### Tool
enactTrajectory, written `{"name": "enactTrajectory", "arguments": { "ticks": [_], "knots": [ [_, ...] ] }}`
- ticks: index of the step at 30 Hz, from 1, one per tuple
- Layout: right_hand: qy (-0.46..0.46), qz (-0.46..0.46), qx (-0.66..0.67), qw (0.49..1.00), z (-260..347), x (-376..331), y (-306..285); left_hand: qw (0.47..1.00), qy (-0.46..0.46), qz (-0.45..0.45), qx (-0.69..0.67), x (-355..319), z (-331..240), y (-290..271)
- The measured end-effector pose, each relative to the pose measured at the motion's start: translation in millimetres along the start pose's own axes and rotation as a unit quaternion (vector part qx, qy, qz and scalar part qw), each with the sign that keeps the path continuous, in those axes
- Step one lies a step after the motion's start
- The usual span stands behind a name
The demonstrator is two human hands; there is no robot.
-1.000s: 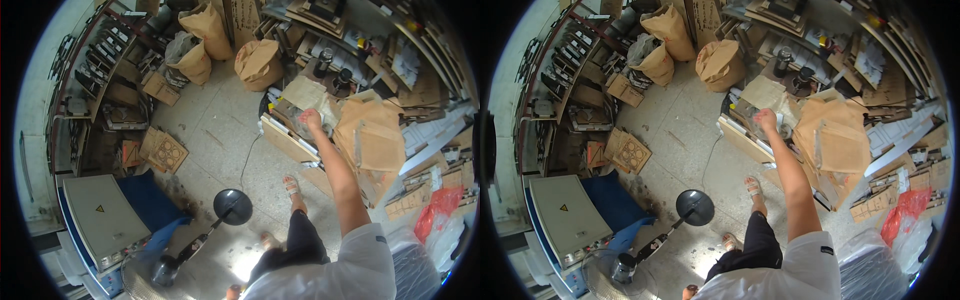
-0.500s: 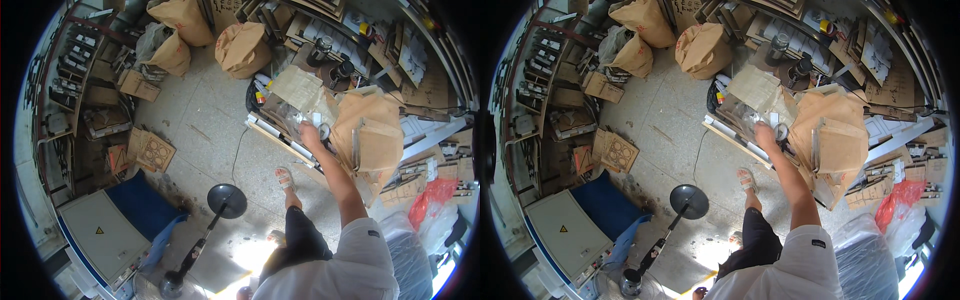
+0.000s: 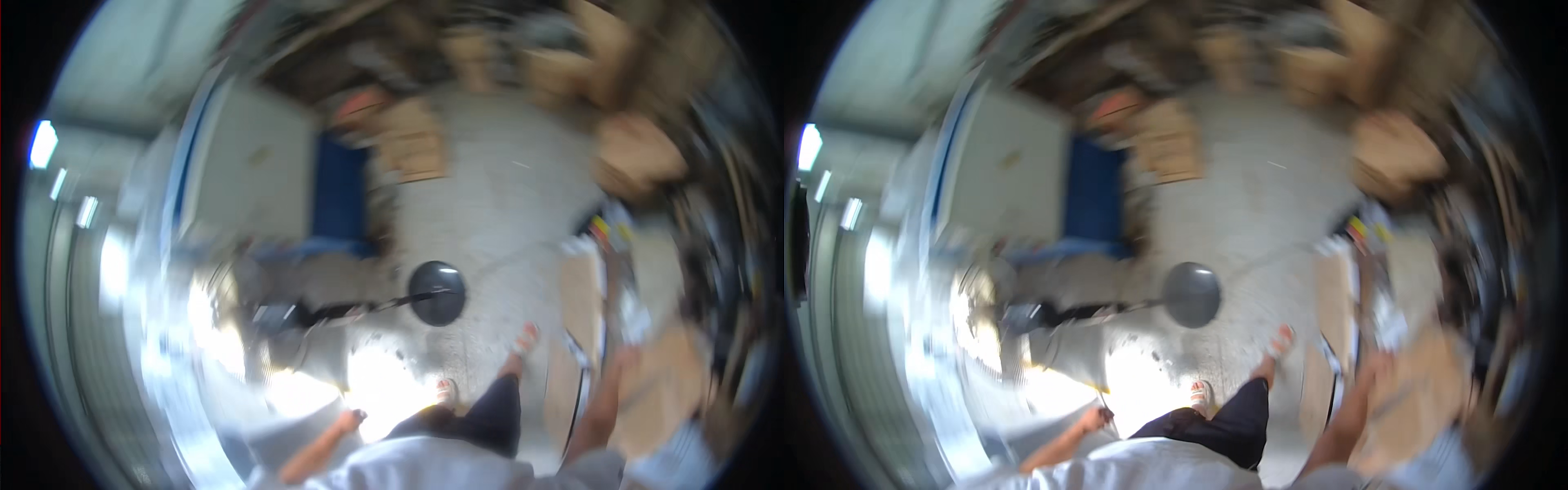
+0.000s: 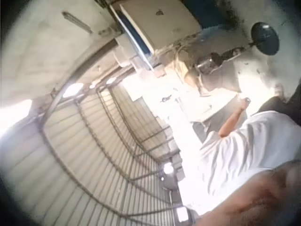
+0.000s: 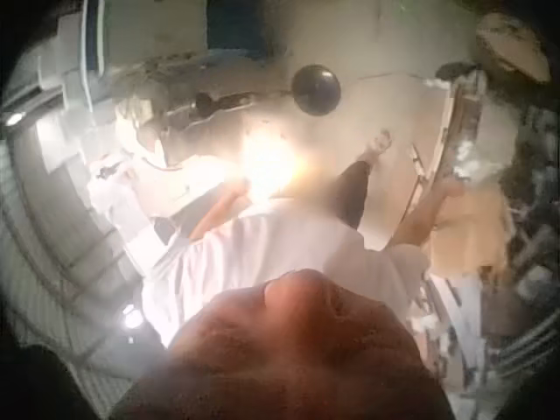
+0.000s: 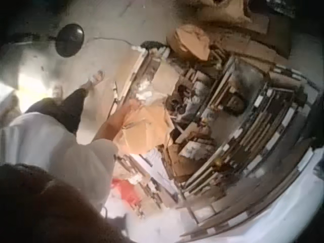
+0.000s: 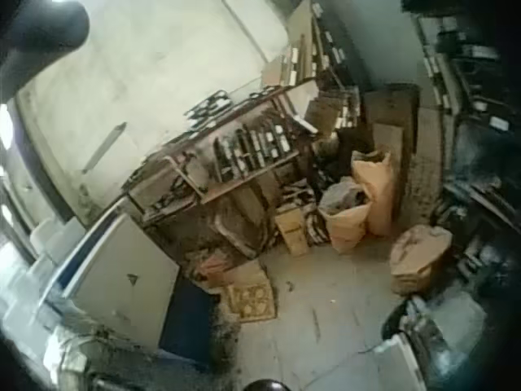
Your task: The person arranges small rectangular tiles on a workbench, using tape to secure them in a specific pattern. They repeatedly pick up tiles, place them, and adjust their positions to form a layout.
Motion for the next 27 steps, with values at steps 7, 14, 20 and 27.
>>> {"name": "enactTrajectory", "arguments": {
  "ticks": [7,14,20,27],
  "knots": [
    [-0.058,-0.244,0.423,0.871,30,-59,-184,0.970,-0.060,-0.145,-0.187,-11,-3,-15],
    [-0.279,-0.125,0.572,0.761,168,-247,-279,0.951,-0.009,-0.178,-0.253,-11,79,95],
    [-0.482,0.247,0.597,0.592,374,-469,-248,0.876,0.065,-0.313,-0.361,-64,169,42],
    [-0.851,0.349,0.244,0.309,417,-1046,-599,0.708,0.024,-0.584,-0.396,-287,291,-54]
  ]
}}
Point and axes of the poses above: each hand's wrist, its own x-axis towards the middle knuckle, its own y-axis out of the palm, z = x × y, the point moved 8 cm from there along x, towards the middle knuckle, and after that the axes turned 2 degrees about x, right-handed, at the moved point
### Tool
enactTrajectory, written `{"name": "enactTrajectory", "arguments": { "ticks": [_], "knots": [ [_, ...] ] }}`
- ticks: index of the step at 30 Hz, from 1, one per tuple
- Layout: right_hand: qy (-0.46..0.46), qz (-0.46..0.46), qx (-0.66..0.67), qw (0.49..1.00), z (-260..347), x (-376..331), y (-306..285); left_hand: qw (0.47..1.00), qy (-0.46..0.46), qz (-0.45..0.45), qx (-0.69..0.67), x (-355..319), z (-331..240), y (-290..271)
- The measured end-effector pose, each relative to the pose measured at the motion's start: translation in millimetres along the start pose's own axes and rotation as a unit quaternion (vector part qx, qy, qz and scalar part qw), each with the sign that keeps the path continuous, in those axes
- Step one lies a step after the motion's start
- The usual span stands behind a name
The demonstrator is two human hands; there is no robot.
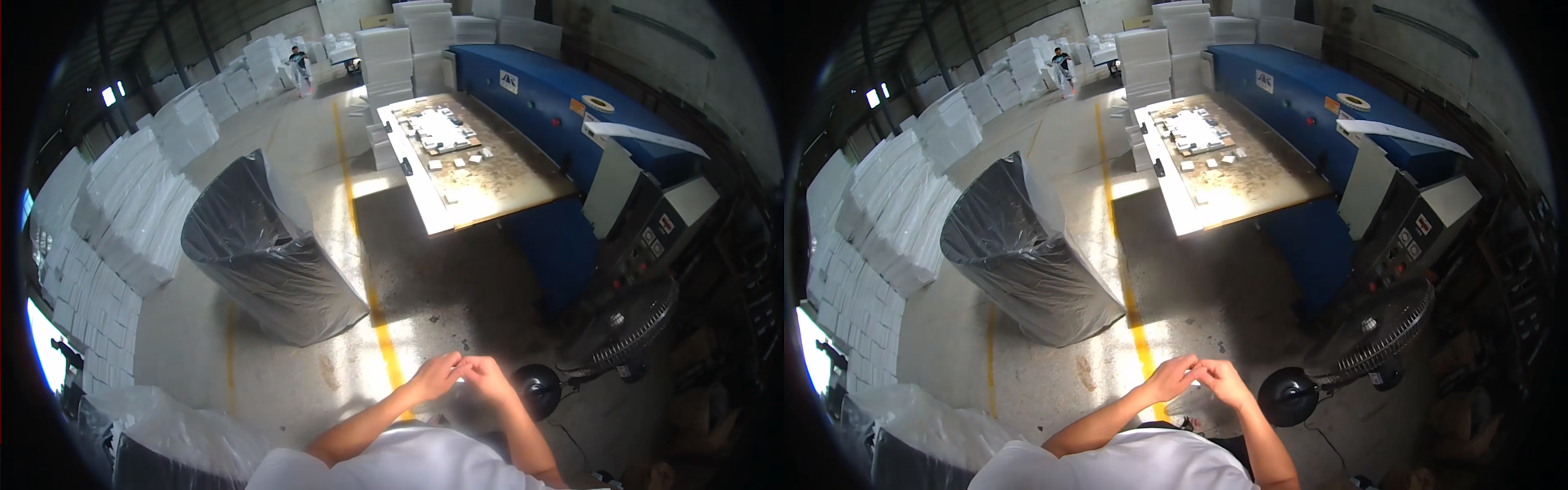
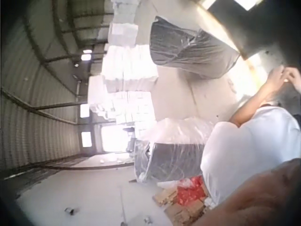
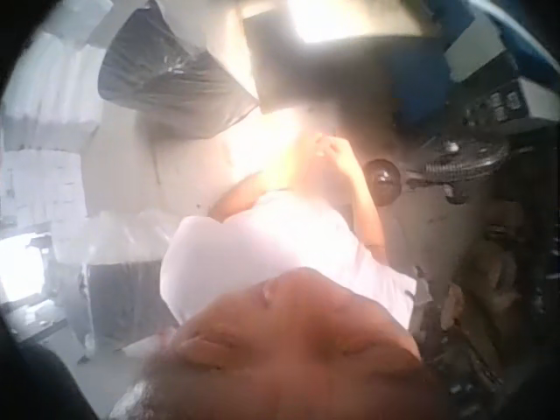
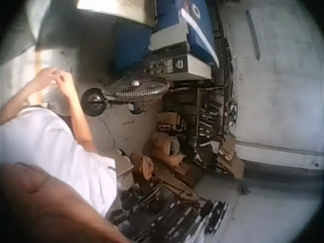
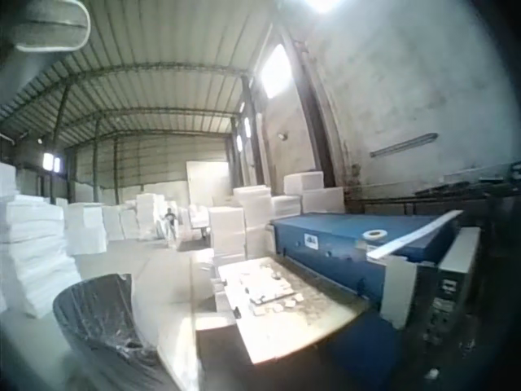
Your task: The person arranges small rectangular tiles on a workbench, using tape to secure them in a specific pattern. They repeatedly pick up tiles, place them, and adjust their positions to form a layout.
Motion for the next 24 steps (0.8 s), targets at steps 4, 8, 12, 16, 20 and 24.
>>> {"name": "enactTrajectory", "arguments": {
  "ticks": [4,8,12,16,20,24],
  "knots": [
    [0.005,0.215,0.118,0.970,67,93,75,0.950,-0.080,-0.199,-0.225,-38,46,-119],
    [0.021,0.222,0.300,0.928,75,151,108,0.751,-0.092,-0.396,-0.521,-36,84,-174],
    [-0.008,0.185,0.377,0.908,70,217,120,0.586,-0.144,-0.439,-0.665,-12,149,-191],
    [-0.019,0.174,0.373,0.911,50,298,100,0.600,-0.102,-0.358,-0.708,64,198,-210],
    [0.002,0.178,0.406,0.897,42,396,55,0.723,-0.009,-0.189,-0.665,150,207,-265],
    [0.014,0.220,0.578,0.785,49,484,48,0.773,0.085,-0.033,-0.627,227,202,-326]
  ]
}}
Point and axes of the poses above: each hand's wrist, its own x-axis towards the middle knuckle, its own y-axis out of the palm, z = x × y, the point moved 8 cm from there along x, towards the middle knuckle, and after that the axes turned 2 degrees about x, right-handed, at the moved point
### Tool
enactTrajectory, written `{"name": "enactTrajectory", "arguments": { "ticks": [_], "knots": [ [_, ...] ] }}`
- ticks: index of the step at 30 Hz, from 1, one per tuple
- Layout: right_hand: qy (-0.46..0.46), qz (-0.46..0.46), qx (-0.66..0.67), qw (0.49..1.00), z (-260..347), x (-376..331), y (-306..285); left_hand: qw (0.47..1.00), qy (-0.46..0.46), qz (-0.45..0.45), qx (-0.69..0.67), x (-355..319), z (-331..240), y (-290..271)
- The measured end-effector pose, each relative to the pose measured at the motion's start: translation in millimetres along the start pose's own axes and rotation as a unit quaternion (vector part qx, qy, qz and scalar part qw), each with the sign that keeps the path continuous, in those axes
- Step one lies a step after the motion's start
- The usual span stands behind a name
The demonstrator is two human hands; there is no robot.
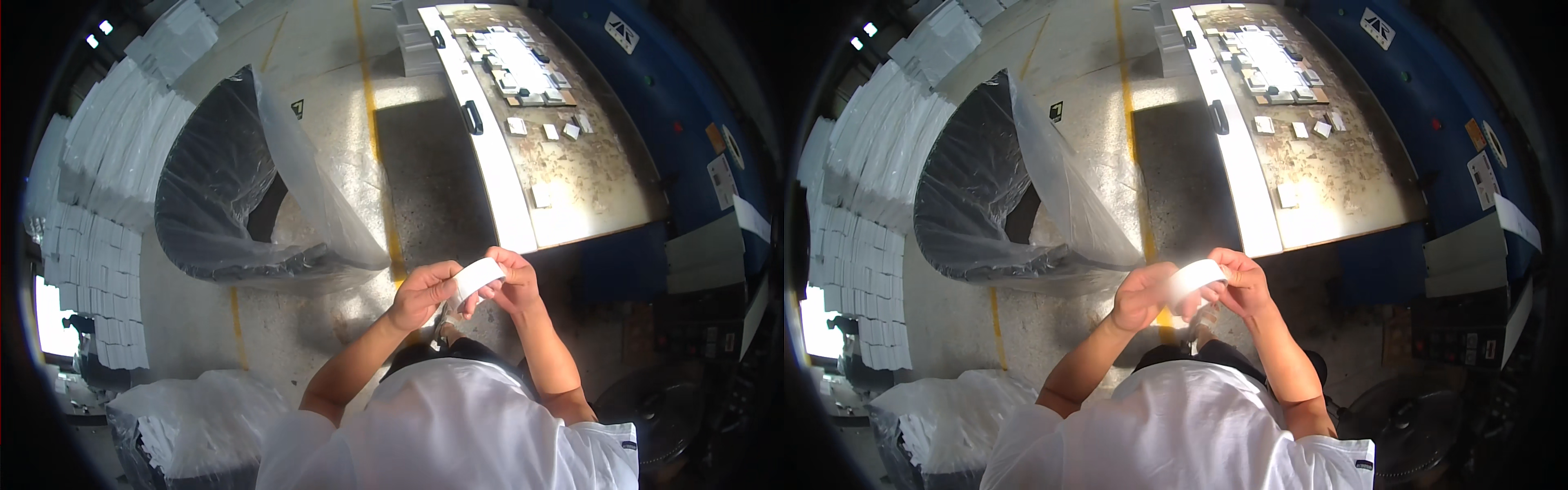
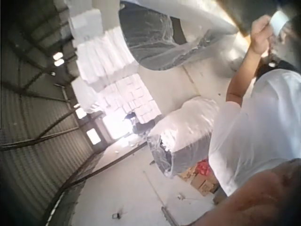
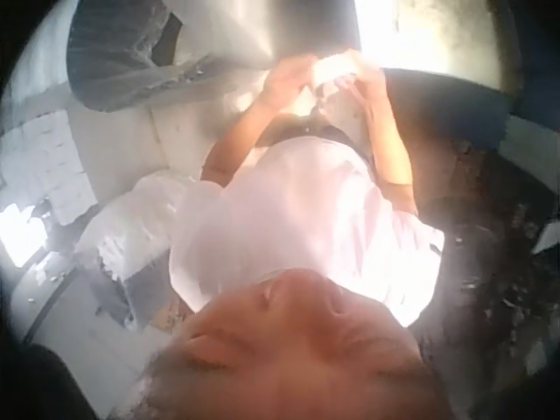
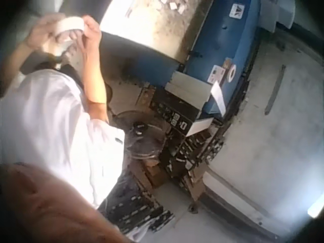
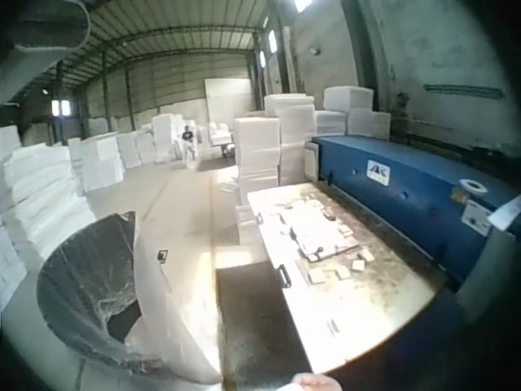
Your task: The person arranges small rectangular tiles on a workbench, using tape to secure them in a specific pattern. They repeatedly pick up tiles, place them, and adjust their positions to form a layout.
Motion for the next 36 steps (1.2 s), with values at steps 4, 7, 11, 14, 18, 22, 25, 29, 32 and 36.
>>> {"name": "enactTrajectory", "arguments": {
  "ticks": [4,7,11,14,18,22,25,29,32,36],
  "knots": [
    [-0.014,-0.044,0.040,0.998,27,65,-27,0.995,0.004,0.056,0.079,62,-36,-24],
    [-0.083,-0.203,-0.161,0.962,66,109,-44,0.996,-0.007,0.003,0.083,98,-50,-57],
    [-0.237,-0.285,-0.460,0.807,142,131,-32,0.951,0.057,-0.062,0.299,165,-75,-96],
    [-0.206,-0.273,-0.550,0.762,158,158,-18,0.809,0.161,-0.067,0.561,210,-92,-113],
    [-0.234,-0.332,-0.610,0.680,163,201,-28,0.793,0.201,0.015,0.574,254,-87,-128],
    [-0.259,-0.341,-0.541,0.724,183,223,-58,0.767,0.297,0.070,0.564,269,-137,-128],
    [-0.145,-0.299,-0.646,0.687,199,244,-53,0.774,0.267,0.062,0.571,284,-156,-171],
    [-0.157,-0.252,-0.578,0.760,201,260,-81,0.858,0.070,0.170,0.479,355,-110,-217],
    [-0.187,-0.276,-0.554,0.763,220,265,-116,0.904,-0.186,0.242,0.299,371,-45,-248],
    [-0.225,-0.402,-0.624,0.631,248,258,-158,0.884,-0.171,0.211,0.380,405,-19,-251]
  ]
}}
Point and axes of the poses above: each hand's wrist, its own x-axis towards the middle knuckle, its own y-axis out of the palm, z = x × y, the point moved 8 cm from there along x, towards the middle knuckle, and after that the axes turned 2 degrees about x, right-handed, at the moved point
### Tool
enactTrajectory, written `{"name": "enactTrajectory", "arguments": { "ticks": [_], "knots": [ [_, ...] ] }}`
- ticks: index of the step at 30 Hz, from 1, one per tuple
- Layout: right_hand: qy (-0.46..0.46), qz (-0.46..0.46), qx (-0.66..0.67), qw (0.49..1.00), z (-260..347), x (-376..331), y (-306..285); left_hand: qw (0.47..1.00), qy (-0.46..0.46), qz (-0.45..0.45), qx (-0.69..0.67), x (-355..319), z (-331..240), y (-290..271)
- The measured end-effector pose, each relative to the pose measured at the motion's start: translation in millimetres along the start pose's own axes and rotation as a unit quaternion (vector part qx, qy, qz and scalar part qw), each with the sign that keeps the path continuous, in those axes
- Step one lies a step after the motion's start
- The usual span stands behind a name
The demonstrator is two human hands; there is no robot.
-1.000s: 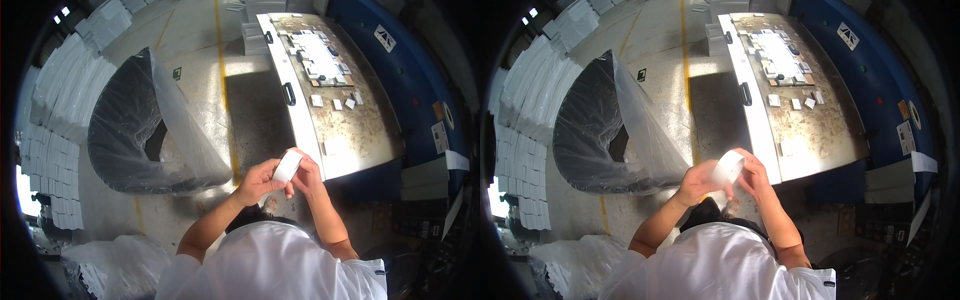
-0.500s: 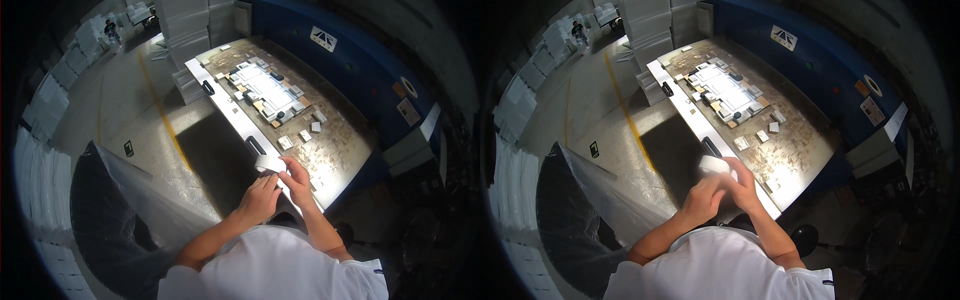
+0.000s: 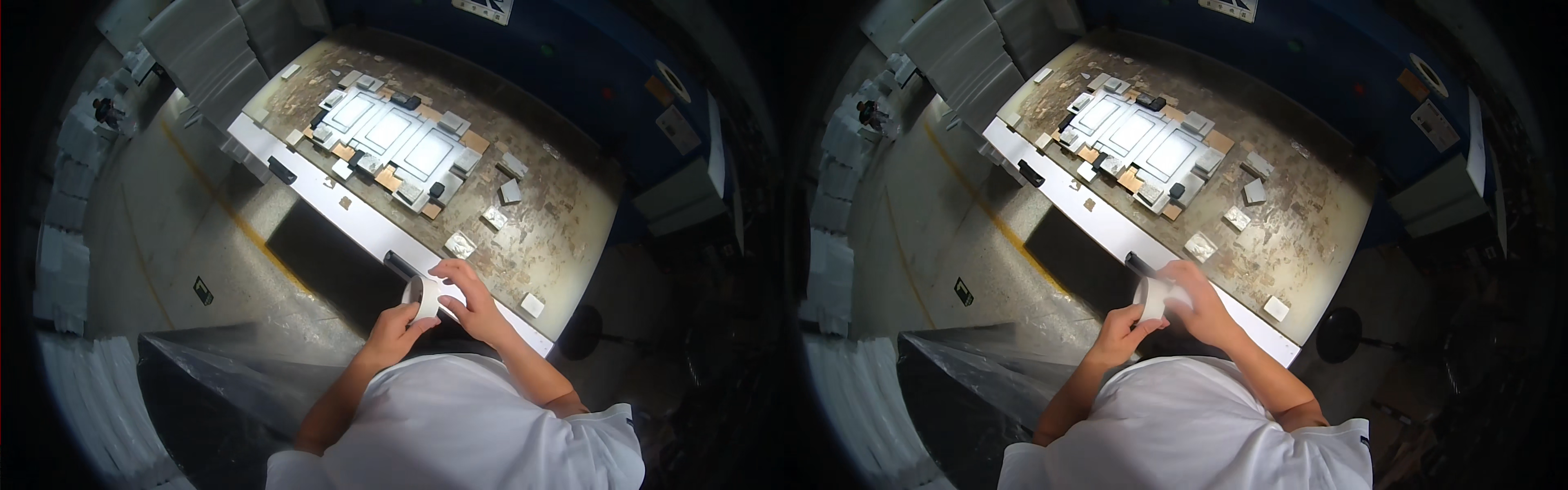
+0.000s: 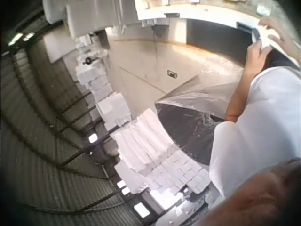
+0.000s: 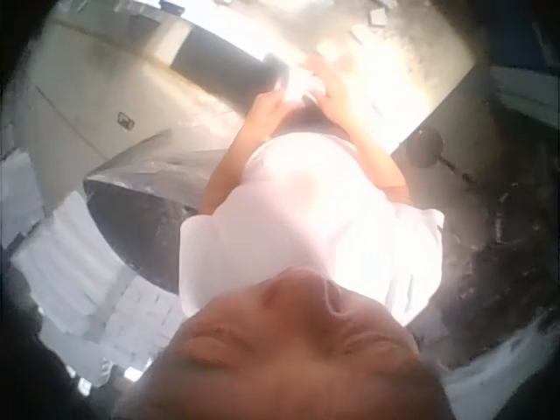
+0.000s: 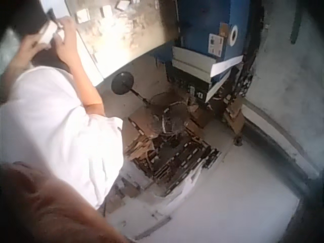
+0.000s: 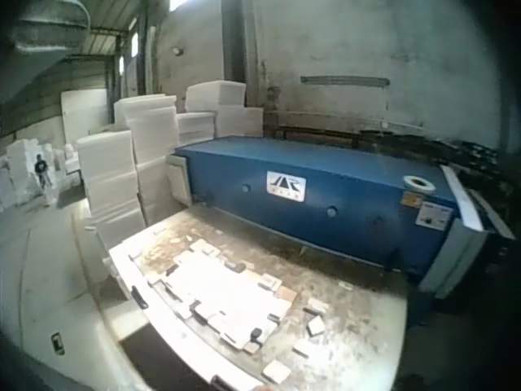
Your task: The person arranges small rectangular tiles on a workbench, using tape to secure them in a specific pattern. They repeatedly pick up tiles, place them, and adjust their positions to form a layout.
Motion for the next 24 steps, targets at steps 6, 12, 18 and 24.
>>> {"name": "enactTrajectory", "arguments": {
  "ticks": [6,12,18,24],
  "knots": [
    [0.225,-0.051,-0.067,0.971,-72,3,6,0.969,0.088,0.034,0.230,43,28,-7],
    [0.358,-0.142,0.139,0.912,-129,-30,3,0.944,0.195,0.134,0.232,72,35,3],
    [0.305,-0.299,-0.070,0.902,-99,-33,-2,0.913,0.120,0.296,0.252,97,62,9],
    [0.263,-0.448,0.137,0.844,-102,-51,0,0.855,0.127,0.388,0.318,124,49,11]
  ]
}}
Point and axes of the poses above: each hand's wrist, its own x-axis towards the middle knuckle, its own y-axis out of the palm, z = x × y, the point moved 8 cm from there along x, towards the middle knuckle, and after that the axes turned 2 degrees about x, right-handed, at the moved point
